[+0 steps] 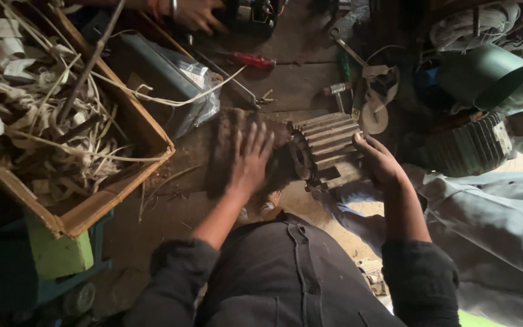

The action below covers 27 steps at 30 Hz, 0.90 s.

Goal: The person removes a white insulating strip from a motor stator, then uses a green screwdriver to adjust copper windings. They cut a green tape roll with scissors and apply tape to the stator, finishing by handling a thin wooden stick.

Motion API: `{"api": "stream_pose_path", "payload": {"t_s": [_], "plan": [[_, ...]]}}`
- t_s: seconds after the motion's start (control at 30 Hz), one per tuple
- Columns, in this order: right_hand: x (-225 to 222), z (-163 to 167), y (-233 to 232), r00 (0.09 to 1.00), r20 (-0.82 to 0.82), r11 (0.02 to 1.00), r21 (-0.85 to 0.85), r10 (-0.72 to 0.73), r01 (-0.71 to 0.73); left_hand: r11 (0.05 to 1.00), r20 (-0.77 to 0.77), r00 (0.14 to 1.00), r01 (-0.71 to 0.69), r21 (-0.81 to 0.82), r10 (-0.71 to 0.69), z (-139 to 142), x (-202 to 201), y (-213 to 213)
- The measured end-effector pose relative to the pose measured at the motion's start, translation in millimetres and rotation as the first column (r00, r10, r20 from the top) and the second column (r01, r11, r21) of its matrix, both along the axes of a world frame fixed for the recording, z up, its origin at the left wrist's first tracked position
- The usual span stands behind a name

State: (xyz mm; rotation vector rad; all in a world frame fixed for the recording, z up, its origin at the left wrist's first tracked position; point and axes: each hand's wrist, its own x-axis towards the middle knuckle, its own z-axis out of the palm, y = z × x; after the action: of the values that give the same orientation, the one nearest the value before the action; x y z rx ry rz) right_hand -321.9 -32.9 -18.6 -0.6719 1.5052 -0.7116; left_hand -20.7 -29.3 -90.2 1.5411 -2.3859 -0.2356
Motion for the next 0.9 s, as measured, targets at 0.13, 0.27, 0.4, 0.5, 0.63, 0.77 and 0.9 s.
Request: {"api": "stream_pose_path", "payload": {"t_s": [0.13, 0.27, 0.4, 0.5, 0.63, 0.77, 0.9], "plan": [[0.0, -1.2, -1.4, 0.999, 0.016, 0.999, -0.002, -0.045, 0.045, 1.000, -0.166, 0.986, 0.022, 0.010, -0.021, -0.9, -2.2, 15.2], [10.6, -0.5, -6.3, 0.992, -0.002, 0.990, 0.056, -0.128, 0.128, 0.975, -0.165, 0.982, -0.051, 0.216, 0.088, 4.1, -18.2, 10.2], [25.4, 5.4, -19.1, 0.974, -0.124, 0.964, 0.165, -0.187, 0.206, 0.992, -0.273, 0.955, -0.126, -0.009, 0.119, 7.1, -28.7, 6.4], [29.7, 4.4, -19.2, 0.978, -0.053, 0.970, 0.125, -0.201, 0.206, 0.992, -0.472, 0.873, -0.121, 0.039, 0.125, 10.2, -18.9, 6.1], [50.8, 6.1, 8.4, 0.979, -0.117, 0.986, -0.029, -0.166, 0.163, 0.988, -0.727, 0.669, -0.125, 0.095, 0.155, 18.0, 19.2, 17.9], [89.3, 19.0, 41.2, 0.989, -0.073, 0.983, -0.142, -0.129, 0.118, 0.995, -0.796, 0.598, -0.037, 0.092, 0.096, 43.8, 36.4, 35.3], [128.0, 39.8, 47.5, 0.985, -0.101, 0.940, -0.297, 0.143, -0.167, 0.998, -0.721, 0.693, 0.033, 0.059, 0.019, 58.2, 30.7, 38.8]]}}
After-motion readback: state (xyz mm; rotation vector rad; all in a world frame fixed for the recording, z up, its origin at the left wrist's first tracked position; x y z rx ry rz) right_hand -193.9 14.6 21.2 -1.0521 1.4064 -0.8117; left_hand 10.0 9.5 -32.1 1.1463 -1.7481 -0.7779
